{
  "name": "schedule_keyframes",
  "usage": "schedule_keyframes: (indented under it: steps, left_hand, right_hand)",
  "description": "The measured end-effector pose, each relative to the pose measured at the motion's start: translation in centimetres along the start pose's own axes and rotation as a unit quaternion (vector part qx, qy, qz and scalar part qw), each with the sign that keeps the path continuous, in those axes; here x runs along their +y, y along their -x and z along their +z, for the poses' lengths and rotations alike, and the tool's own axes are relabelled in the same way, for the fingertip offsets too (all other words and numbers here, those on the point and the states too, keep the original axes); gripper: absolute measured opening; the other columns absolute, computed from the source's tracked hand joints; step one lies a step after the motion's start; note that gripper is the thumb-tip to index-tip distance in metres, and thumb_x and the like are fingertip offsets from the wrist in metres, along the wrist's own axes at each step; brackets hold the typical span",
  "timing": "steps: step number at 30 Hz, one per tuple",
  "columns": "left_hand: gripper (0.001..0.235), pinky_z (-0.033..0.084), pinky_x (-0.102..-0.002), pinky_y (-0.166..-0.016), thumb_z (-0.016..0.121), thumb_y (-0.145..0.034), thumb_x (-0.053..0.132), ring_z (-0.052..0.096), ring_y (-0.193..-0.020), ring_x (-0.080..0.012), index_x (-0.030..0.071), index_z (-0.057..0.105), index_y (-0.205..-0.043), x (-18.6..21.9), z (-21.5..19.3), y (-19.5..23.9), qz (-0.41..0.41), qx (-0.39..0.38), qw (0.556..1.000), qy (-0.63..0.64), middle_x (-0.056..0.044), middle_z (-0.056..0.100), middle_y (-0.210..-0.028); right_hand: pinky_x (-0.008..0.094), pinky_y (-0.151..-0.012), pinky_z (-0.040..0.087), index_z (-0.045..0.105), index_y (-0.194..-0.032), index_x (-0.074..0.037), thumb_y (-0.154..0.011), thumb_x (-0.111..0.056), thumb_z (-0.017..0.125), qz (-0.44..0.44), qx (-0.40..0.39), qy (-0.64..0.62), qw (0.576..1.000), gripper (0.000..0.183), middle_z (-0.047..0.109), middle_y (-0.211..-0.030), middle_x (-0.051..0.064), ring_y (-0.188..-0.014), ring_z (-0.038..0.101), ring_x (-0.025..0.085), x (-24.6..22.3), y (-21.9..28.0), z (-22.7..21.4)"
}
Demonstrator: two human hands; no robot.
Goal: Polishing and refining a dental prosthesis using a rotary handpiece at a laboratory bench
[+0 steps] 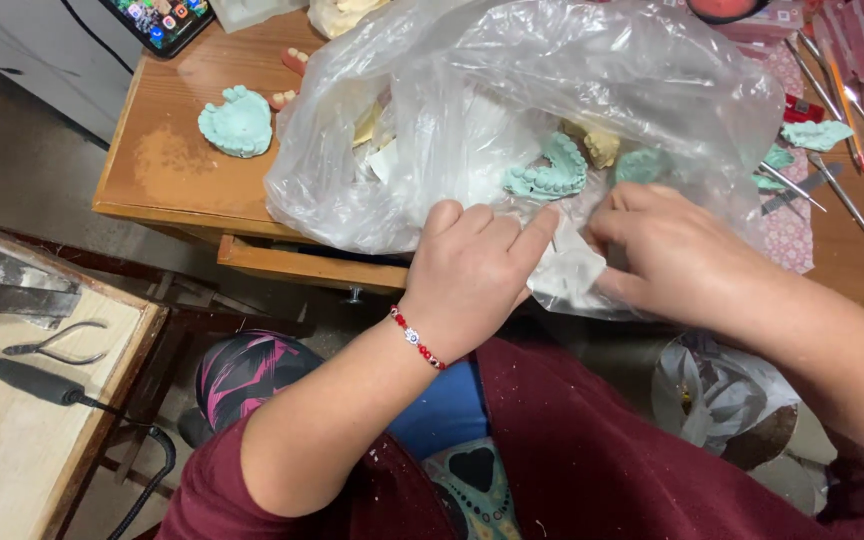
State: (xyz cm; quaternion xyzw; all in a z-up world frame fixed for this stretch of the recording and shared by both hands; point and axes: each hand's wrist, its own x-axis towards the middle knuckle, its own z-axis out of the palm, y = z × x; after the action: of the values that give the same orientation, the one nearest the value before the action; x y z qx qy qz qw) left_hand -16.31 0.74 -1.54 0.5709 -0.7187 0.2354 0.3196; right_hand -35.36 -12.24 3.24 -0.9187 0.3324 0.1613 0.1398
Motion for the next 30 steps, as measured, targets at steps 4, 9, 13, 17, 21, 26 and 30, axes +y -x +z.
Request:
schedule_keyframes:
  steps: [4, 9, 13, 17, 21, 26, 30]
  left_hand:
    - [0.06, 0.038, -0.042, -0.068, 0.069, -0.088, 0.001, 0.054, -0.062, -0.0241, 0.017, 0.063, -0.146, -0.2, -0.2, 0.8, 0.019, -0.052, 0.998, -0.018, 0.004, 0.053, -0.062]
    - [0.041, 0.033, -0.039, -0.065, 0.043, -0.113, 0.043, 0.048, -0.058, -0.0212, 0.012, 0.068, -0.122, 0.4, -1.5, 0.5, 0.013, 0.024, 0.999, 0.031, 0.002, 0.042, -0.06]
    - [0.032, 0.034, -0.04, -0.066, 0.061, -0.109, 0.041, 0.052, -0.063, -0.0228, 0.01, 0.058, -0.115, 0.1, -1.4, 1.0, 0.0, 0.025, 0.998, 0.052, 0.003, 0.049, -0.065]
    - [0.016, 0.031, -0.038, -0.065, 0.058, -0.097, 0.0, 0.048, -0.06, -0.0235, 0.016, 0.06, -0.092, -0.7, -2.9, 0.5, 0.024, 0.058, 0.997, 0.041, 0.001, 0.04, -0.063]
    - [0.024, 0.035, -0.037, -0.068, 0.064, -0.098, 0.0, 0.048, -0.06, -0.0202, 0.018, 0.056, -0.085, -0.7, -4.2, 0.5, 0.094, 0.082, 0.991, 0.04, 0.005, 0.041, -0.062]
    - [0.031, 0.034, -0.035, -0.074, 0.046, -0.108, 0.021, 0.048, -0.067, -0.022, 0.017, 0.052, -0.078, -1.4, -7.6, 0.8, 0.097, 0.11, 0.989, 0.033, 0.0, 0.042, -0.068]
    - [0.059, 0.031, -0.036, -0.082, 0.033, -0.105, 0.059, 0.06, -0.086, -0.0229, 0.014, 0.069, -0.092, -4.2, -9.8, 1.8, 0.111, 0.115, 0.984, 0.075, -0.002, 0.065, -0.083]
  right_hand:
    - [0.044, -0.101, 0.048, 0.062, -0.116, -0.013, -0.07, -0.027, 0.091, -0.062, 0.084, -0.013, 0.994, 0.056, 0.06, -0.126, 0.009, -0.117, 0.054, 0.03, -0.9, 0.7, -0.3]
    - [0.045, -0.08, 0.053, 0.063, -0.133, -0.015, -0.072, -0.023, 0.091, -0.157, 0.137, -0.042, 0.977, 0.068, 0.056, -0.113, 0.011, -0.099, 0.059, 0.031, -1.8, 0.4, 0.1]
    - [0.041, -0.088, 0.052, 0.071, -0.096, -0.018, -0.081, -0.032, 0.087, -0.201, 0.126, -0.084, 0.968, 0.026, 0.059, -0.108, 0.004, -0.102, 0.059, 0.023, -0.3, -0.8, -0.2]
    - [0.039, -0.082, 0.05, 0.078, -0.113, -0.019, -0.096, -0.03, 0.07, -0.139, 0.152, -0.146, 0.968, 0.022, 0.074, -0.097, 0.002, -0.09, 0.065, 0.02, 0.9, -0.9, -3.7]
    - [0.052, -0.085, 0.044, 0.053, -0.145, -0.008, -0.098, -0.023, 0.067, 0.048, 0.19, -0.137, 0.971, 0.052, 0.072, -0.117, 0.019, -0.101, 0.066, 0.04, 0.0, -3.6, -6.2]
    - [0.065, -0.078, 0.053, 0.047, -0.151, 0.0, -0.091, -0.029, 0.073, 0.026, 0.223, 0.072, 0.972, 0.072, 0.065, -0.126, 0.038, -0.104, 0.066, 0.061, -2.3, -5.8, -5.7]
    - [0.045, -0.067, 0.07, 0.059, -0.16, -0.005, -0.095, -0.035, 0.075, -0.046, 0.302, 0.254, 0.918, 0.073, 0.071, -0.126, 0.027, -0.095, 0.076, 0.041, -3.4, -5.1, -5.5]
